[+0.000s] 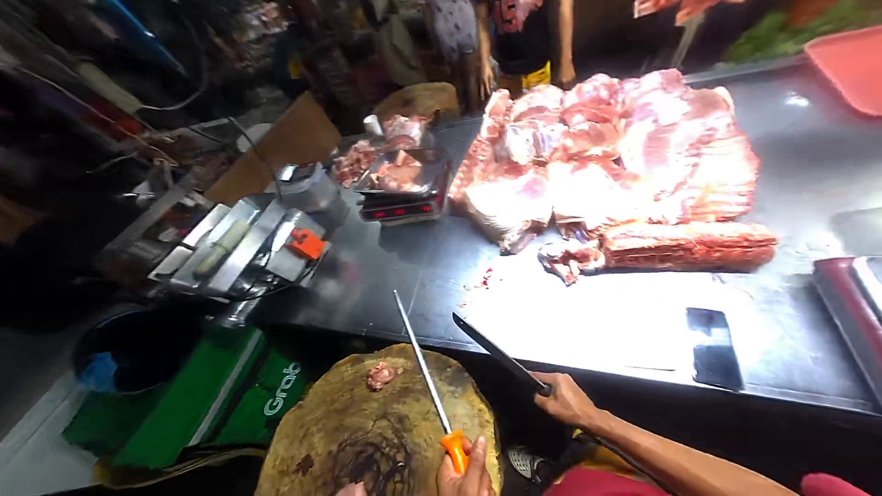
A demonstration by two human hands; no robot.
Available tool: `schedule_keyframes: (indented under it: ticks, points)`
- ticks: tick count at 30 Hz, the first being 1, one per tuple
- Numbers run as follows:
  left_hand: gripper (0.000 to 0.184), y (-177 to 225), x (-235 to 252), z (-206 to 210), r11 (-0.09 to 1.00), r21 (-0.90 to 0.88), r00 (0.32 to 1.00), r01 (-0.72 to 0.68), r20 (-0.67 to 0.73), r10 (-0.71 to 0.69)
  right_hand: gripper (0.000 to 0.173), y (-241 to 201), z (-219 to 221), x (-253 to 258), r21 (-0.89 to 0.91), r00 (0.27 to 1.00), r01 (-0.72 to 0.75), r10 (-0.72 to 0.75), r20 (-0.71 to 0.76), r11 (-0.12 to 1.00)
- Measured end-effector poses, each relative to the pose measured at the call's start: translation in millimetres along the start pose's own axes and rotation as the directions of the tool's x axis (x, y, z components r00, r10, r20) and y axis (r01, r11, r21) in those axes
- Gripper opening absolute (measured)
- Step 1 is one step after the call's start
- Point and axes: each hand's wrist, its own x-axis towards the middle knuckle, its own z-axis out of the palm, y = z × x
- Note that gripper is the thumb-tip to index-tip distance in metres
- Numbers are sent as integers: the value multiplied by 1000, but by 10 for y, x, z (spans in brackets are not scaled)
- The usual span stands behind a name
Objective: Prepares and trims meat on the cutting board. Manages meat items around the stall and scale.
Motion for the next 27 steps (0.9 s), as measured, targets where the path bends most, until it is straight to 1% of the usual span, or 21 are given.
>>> schedule_keyframes:
  ticks: [2,3,5,6,7,8,10,12,13,15,17,19,21,22,23,24,25,27]
  points:
    - [13,-92,371,130,998,60,996,22,-93,-17,35,120,-188,-200,112,1000,16,-15,-12,994]
    - [16,-149,604,170,994,101,989,36,-148,-20,30,139,-272,-273,169,1000,-1,1,-1,986]
    - [24,-244,1161,230,972,226,969,65,-247,-7,21,176,-475,-335,298,997,-74,64,42,952]
    - [29,-285,1452,256,950,300,958,84,-286,6,16,198,-591,-353,388,992,-121,95,84,914]
    - [32,-320,1727,283,924,370,948,98,-318,26,10,239,-701,-360,503,986,-157,103,134,850]
    - [34,-343,1997,313,895,434,938,106,-343,56,7,294,-823,-355,618,975,-199,90,204,761]
    - [37,-340,2397,378,845,515,908,143,-408,95,6,405,-1055,-359,772,937,-312,42,348,553]
    - [42,-319,2668,451,831,530,877,167,-465,120,5,493,-1267,-378,829,889,-416,-25,457,374]
    - [49,-313,2785,499,828,535,870,168,-475,130,7,549,-1358,-385,843,867,-453,-75,492,292]
    - [59,-314,2947,595,806,568,876,168,-460,142,12,672,-1459,-409,854,834,-498,-188,519,151]
    - [63,-355,3067,620,729,666,896,156,-406,180,16,743,-1487,-421,857,816,-512,-275,508,62]
    - [66,-366,3120,629,628,765,905,142,-357,231,18,773,-1507,-392,860,812,-510,-321,487,16]
    - [74,-310,3119,667,595,787,884,162,-384,266,18,788,-1532,-342,869,819,-494,-342,461,-11]
    - [79,-273,3111,679,603,780,867,168,-408,287,16,784,-1544,-329,878,833,-478,-327,447,-17]
    - [80,-208,3114,696,624,768,846,146,-424,324,15,764,-1563,-315,890,851,-457,-297,434,-7]
    - [77,-94,3151,720,650,754,825,92,-423,374,13,729,-1586,-285,902,870,-432,-254,423,19]
    - [70,67,3229,756,682,731,816,8,-399,418,13,688,-1607,-241,911,889,-409,-206,410,46]
    - [59,516,3479,895,753,637,840,-166,-309,447,12,601,-1649,-143,929,922,-361,-122,369,81]
